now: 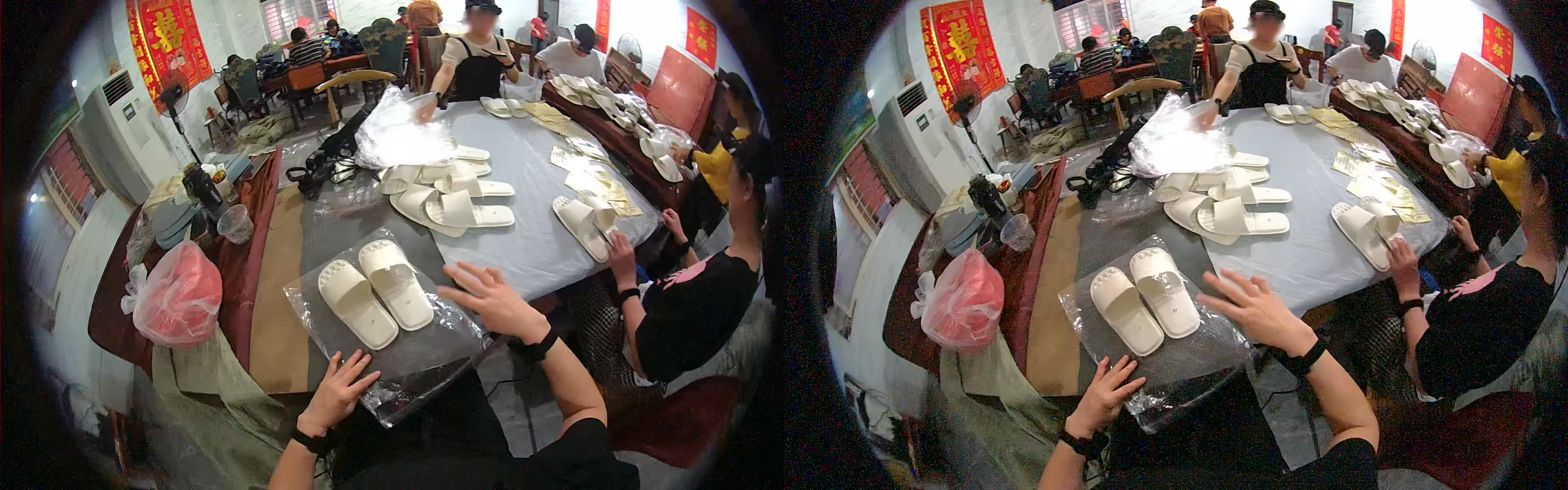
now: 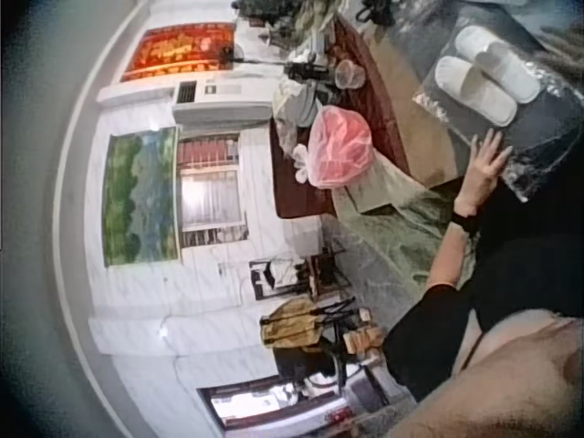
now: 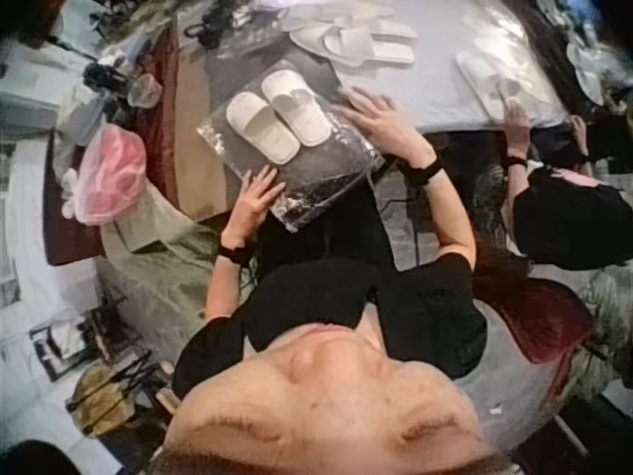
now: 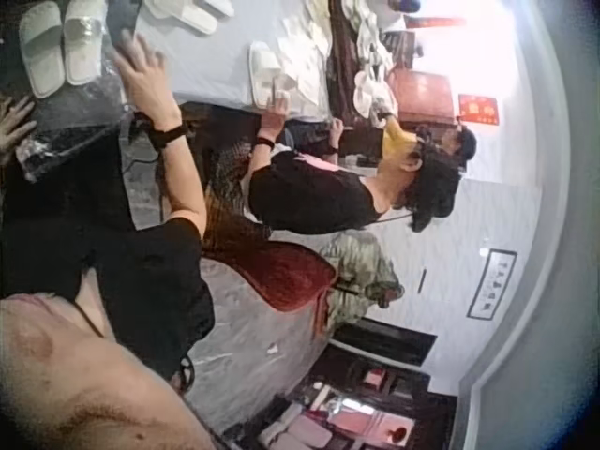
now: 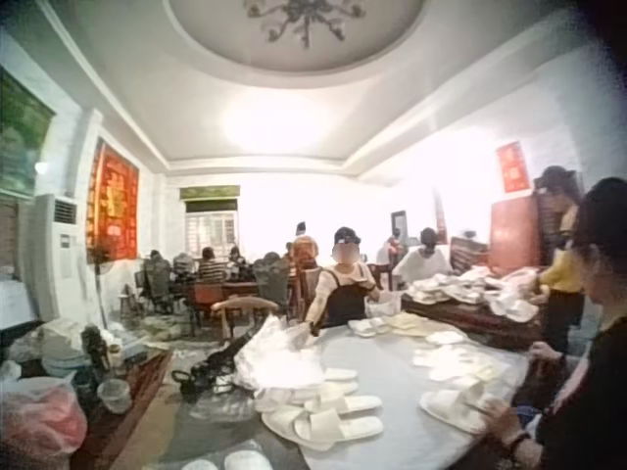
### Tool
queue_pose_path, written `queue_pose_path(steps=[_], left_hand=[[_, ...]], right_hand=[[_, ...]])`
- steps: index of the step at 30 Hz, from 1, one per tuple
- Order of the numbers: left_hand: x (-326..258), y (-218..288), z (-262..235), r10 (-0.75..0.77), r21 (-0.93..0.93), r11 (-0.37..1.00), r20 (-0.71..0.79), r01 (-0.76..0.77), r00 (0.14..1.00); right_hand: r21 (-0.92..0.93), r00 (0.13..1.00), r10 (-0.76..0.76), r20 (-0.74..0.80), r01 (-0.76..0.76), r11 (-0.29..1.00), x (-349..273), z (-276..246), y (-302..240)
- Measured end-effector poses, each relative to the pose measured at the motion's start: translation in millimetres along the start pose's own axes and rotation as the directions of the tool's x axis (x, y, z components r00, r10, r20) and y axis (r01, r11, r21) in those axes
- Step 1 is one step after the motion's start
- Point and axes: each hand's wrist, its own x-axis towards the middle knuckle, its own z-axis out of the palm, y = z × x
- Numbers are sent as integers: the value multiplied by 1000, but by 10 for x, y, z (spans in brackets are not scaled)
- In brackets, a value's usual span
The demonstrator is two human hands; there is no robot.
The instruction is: The recorder pairs white slippers and packs them into clear plastic bags at a shared work table.
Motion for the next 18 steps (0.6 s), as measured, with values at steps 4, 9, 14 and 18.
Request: queue_pose_path(steps=[4,9,14,18], left_hand=[[-192,-129,-97,-69,40,997,-17,70,997],[-387,-99,-226,-123,-88,989,-89,115,988],[-392,-74,-248,-85,-115,991,-160,67,983],[-350,-149,-231,-103,-193,980,-247,55,964]], right_hand=[[-12,993,-111,50,112,994,-6,224,-93],[79,979,-178,102,171,982,-92,330,-181],[166,961,-228,155,202,965,-197,371,-215],[338,974,-203,101,159,928,-194,552,-96]])
